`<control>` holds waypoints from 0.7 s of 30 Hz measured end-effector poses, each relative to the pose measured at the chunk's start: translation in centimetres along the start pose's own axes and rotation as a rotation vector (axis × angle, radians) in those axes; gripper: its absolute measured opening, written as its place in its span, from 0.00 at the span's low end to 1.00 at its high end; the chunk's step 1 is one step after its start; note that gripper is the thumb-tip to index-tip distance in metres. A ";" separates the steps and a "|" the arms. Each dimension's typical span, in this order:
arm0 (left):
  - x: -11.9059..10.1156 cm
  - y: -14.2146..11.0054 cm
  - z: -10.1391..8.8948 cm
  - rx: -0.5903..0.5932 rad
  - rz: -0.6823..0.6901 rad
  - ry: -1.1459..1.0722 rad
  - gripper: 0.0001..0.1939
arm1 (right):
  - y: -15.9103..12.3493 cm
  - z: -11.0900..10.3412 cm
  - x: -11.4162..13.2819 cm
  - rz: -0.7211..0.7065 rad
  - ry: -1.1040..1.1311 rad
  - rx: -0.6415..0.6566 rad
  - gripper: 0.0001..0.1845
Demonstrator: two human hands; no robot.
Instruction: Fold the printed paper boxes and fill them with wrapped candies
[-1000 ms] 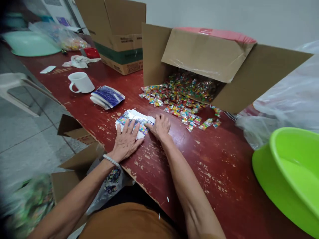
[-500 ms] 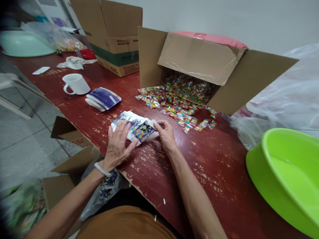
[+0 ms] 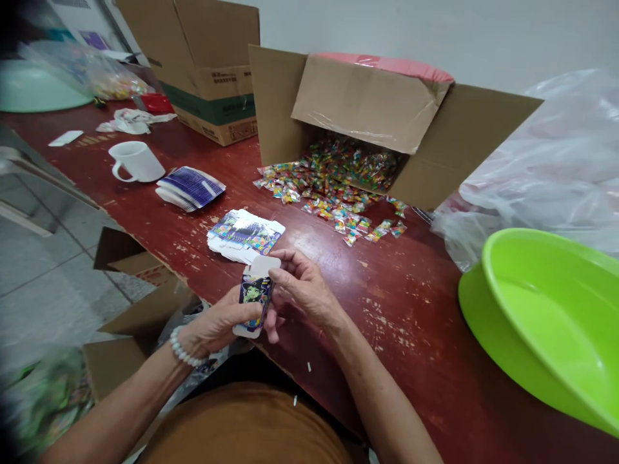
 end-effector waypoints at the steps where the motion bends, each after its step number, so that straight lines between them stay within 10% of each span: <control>1: -0.1 0.1 -0.4 -0.053 0.003 0.021 0.17 | -0.4 0.3 -0.3 0.021 0.004 0.032 0.22; 15: -2.7 -1.4 -2.9 -0.544 0.391 0.239 0.31 | -0.8 -3.2 -1.9 -0.096 -0.264 -0.294 0.16; 21: -2.3 -1.3 -2.6 -0.519 0.372 0.321 0.22 | -1.5 -2.2 -2.2 -0.146 -0.172 -0.292 0.15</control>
Point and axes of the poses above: each hand's wrist, its own y-axis towards the middle knuckle, its own z-axis out of the palm, x = y × z, the point moved 8 cm from there along y, towards the middle knuckle, and after that the axes turned 4 degrees about -x, right-handed, at the moved point
